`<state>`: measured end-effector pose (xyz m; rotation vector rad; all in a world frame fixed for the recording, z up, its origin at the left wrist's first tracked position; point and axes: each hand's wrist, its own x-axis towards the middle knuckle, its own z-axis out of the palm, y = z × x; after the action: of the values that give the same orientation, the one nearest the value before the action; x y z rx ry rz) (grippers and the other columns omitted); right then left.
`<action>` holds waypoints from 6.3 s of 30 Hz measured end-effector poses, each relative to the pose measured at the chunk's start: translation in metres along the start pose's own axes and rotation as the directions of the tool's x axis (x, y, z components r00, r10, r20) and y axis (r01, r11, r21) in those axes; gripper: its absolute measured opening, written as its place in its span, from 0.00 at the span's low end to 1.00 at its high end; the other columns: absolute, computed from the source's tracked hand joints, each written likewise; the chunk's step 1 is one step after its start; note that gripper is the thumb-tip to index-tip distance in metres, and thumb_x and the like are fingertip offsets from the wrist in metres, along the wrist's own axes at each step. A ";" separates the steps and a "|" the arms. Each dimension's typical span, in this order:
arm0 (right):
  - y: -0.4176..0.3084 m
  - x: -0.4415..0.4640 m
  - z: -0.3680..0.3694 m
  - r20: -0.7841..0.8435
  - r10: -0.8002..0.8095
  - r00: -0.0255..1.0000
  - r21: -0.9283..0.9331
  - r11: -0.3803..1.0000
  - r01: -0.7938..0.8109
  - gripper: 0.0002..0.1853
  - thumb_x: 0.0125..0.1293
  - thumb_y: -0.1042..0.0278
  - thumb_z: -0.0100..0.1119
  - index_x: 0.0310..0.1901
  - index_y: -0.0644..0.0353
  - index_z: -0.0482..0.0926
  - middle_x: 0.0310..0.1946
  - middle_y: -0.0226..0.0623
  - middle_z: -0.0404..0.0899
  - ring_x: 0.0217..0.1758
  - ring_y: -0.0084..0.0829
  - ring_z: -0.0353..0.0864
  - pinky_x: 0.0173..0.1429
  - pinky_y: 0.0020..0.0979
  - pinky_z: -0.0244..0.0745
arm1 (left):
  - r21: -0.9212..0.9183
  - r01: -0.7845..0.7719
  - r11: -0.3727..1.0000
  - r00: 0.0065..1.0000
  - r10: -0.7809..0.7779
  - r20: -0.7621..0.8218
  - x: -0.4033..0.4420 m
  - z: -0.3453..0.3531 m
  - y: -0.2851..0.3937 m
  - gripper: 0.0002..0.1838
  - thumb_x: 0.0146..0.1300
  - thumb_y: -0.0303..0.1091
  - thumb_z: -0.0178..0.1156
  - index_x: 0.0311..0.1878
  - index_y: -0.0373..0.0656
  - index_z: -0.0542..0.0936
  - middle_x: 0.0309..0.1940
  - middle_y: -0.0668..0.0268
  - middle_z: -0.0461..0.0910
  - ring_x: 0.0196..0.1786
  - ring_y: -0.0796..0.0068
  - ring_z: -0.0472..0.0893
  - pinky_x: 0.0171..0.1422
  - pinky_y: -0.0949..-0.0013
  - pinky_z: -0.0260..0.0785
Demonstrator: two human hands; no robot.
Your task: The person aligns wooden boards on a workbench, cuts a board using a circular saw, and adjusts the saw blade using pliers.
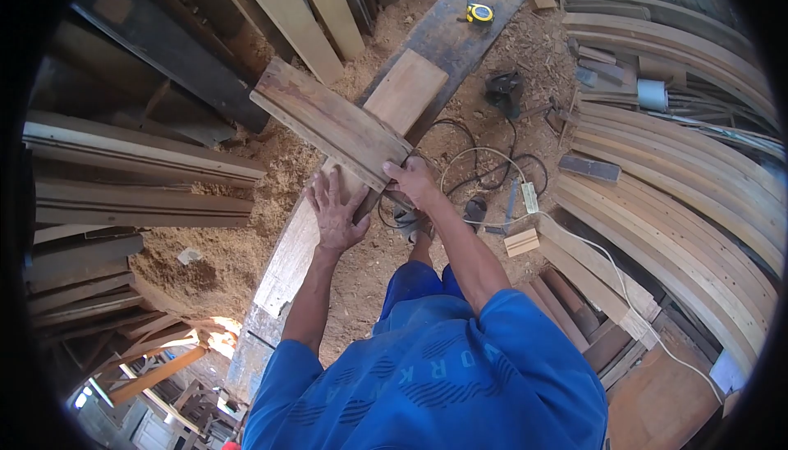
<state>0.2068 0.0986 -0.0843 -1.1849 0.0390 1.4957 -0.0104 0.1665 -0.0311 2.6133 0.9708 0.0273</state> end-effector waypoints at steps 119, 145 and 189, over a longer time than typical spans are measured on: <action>-0.153 -0.250 -0.058 -0.079 -0.421 0.904 -0.827 0.533 0.176 0.20 0.57 0.72 0.68 0.52 0.69 0.82 0.41 0.41 0.86 0.44 0.30 0.83 0.56 0.34 0.77 | -0.096 0.133 0.986 0.991 -0.134 -0.001 0.000 -0.001 0.014 0.40 0.40 0.42 0.74 0.64 0.71 0.81 0.84 0.51 0.48 0.84 0.34 0.41 0.84 0.28 0.25; -0.132 -0.183 0.040 0.235 -0.382 0.894 -0.957 0.073 0.282 0.23 0.61 0.63 0.70 0.53 0.71 0.80 0.46 0.65 0.84 0.56 0.62 0.83 0.62 0.51 0.76 | -0.257 0.338 0.905 0.925 -0.370 -0.088 -0.067 -0.003 0.059 0.40 0.54 0.42 0.73 0.72 0.55 0.72 0.78 0.47 0.59 0.80 0.38 0.57 0.80 0.33 0.50; -0.148 -0.203 0.028 0.388 -0.194 0.901 -0.921 -0.069 0.382 0.24 0.62 0.61 0.69 0.53 0.72 0.81 0.50 0.69 0.83 0.61 0.60 0.82 0.66 0.49 0.77 | -0.340 0.500 0.796 0.739 -0.598 -0.312 -0.107 -0.179 0.257 0.27 0.66 0.46 0.66 0.64 0.44 0.76 0.54 0.47 0.82 0.62 0.44 0.79 0.68 0.48 0.70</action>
<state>0.2643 0.0182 0.1486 -2.0088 -1.6503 1.0115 0.0446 -0.0249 0.2331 2.0339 1.7469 0.5231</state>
